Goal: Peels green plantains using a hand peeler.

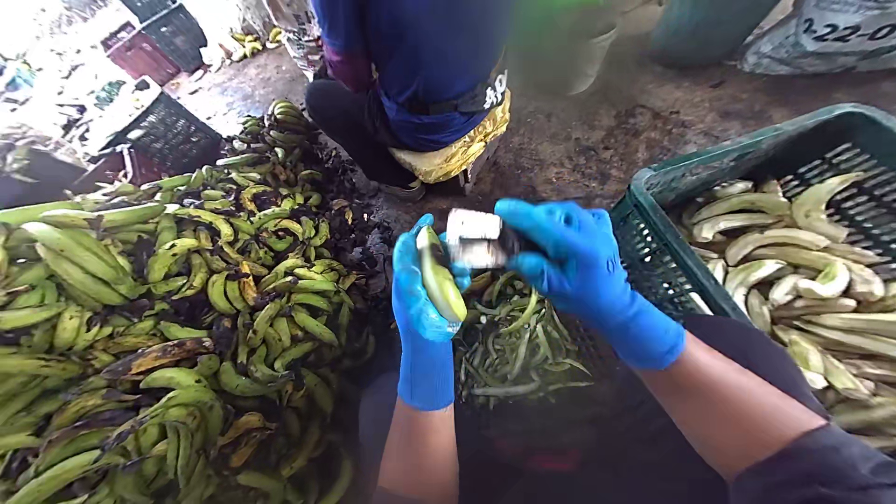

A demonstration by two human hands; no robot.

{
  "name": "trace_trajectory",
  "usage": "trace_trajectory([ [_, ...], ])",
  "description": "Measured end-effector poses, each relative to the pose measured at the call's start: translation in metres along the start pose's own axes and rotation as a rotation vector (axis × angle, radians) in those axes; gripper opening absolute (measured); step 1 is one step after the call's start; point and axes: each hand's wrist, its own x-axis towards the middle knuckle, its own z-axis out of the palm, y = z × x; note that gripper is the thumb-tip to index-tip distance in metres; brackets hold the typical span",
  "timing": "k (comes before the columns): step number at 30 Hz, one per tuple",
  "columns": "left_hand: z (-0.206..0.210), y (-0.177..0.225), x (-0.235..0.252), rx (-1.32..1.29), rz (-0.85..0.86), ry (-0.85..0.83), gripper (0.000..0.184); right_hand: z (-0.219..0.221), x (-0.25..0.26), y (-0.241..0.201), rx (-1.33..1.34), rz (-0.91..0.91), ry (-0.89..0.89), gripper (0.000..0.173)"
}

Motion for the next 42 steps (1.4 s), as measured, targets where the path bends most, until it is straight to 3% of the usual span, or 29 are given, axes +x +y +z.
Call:
trace_trajectory([
  [2,-0.016,0.004,0.007,-0.417,-0.119,-0.176,0.046,0.006,-0.015,-0.016,-0.046,-0.213,0.055,0.049],
  [4,-0.011,0.002,0.004,-0.501,-0.162,-0.200,0.040,0.008,-0.017,-0.022,-0.042,-0.259,0.064,0.044],
  [6,0.000,-0.009,-0.007,-0.237,-0.024,-0.100,0.031,0.006,-0.008,-0.023,0.065,-0.129,0.010,0.047],
  [9,0.008,-0.014,-0.017,0.183,0.118,-0.039,0.036,0.007,0.004,-0.013,0.313,0.219,-0.107,0.052],
  [11,0.002,-0.007,-0.013,0.158,0.066,-0.169,0.043,0.005,0.005,-0.003,0.498,0.517,-0.183,0.045],
  [12,-0.003,-0.003,-0.008,0.064,0.008,-0.211,0.045,0.003,0.005,0.002,0.491,0.534,-0.189,0.045],
  [16,-0.028,0.004,0.002,-0.270,-0.229,-0.188,0.049,-0.005,-0.012,0.008,0.252,-0.080,-0.179,0.056],
  [18,-0.020,0.003,-0.003,-0.108,-0.148,-0.129,0.047,-0.004,-0.020,0.002,0.197,-0.220,-0.154,0.050],
  [19,-0.014,0.001,-0.008,0.010,-0.093,-0.112,0.043,-0.003,-0.020,-0.002,0.197,-0.182,-0.140,0.048],
  [23,0.007,-0.002,-0.023,0.246,0.030,-0.107,0.043,-0.008,-0.002,0.012,0.345,0.387,-0.119,0.049],
  [25,-0.005,0.004,-0.017,0.186,-0.039,-0.074,0.045,-0.021,0.001,0.019,0.396,0.511,-0.095,0.048],
  [27,-0.023,0.000,-0.002,0.290,-0.150,0.118,0.044,-0.036,0.000,0.017,0.299,0.459,-0.125,0.053],
  [30,-0.068,-0.052,0.011,0.811,-0.363,0.243,0.041,-0.053,-0.011,0.006,0.339,0.429,-0.094,0.051],
  [33,-0.084,-0.126,0.023,1.501,-0.628,0.125,0.047,-0.074,-0.017,-0.014,0.536,0.403,-0.019,0.054],
  [35,-0.046,-0.158,0.025,1.588,-0.479,0.014,0.044,-0.082,-0.020,-0.017,0.664,0.345,0.034,0.056],
  [37,0.017,-0.165,0.013,1.332,-0.119,-0.147,0.036,-0.088,-0.025,-0.017,0.758,0.273,0.066,0.054],
  [39,0.059,-0.158,0.013,1.083,0.098,-0.278,0.041,-0.095,-0.027,-0.016,0.816,0.201,0.124,0.049],
  [40,0.058,-0.158,0.024,1.089,0.149,-0.296,0.043,-0.098,-0.028,-0.014,0.827,0.179,0.171,0.046],
  [42,0.009,-0.159,0.058,1.298,0.004,-0.245,0.044,-0.100,-0.036,-0.001,0.824,0.219,0.236,0.046],
])
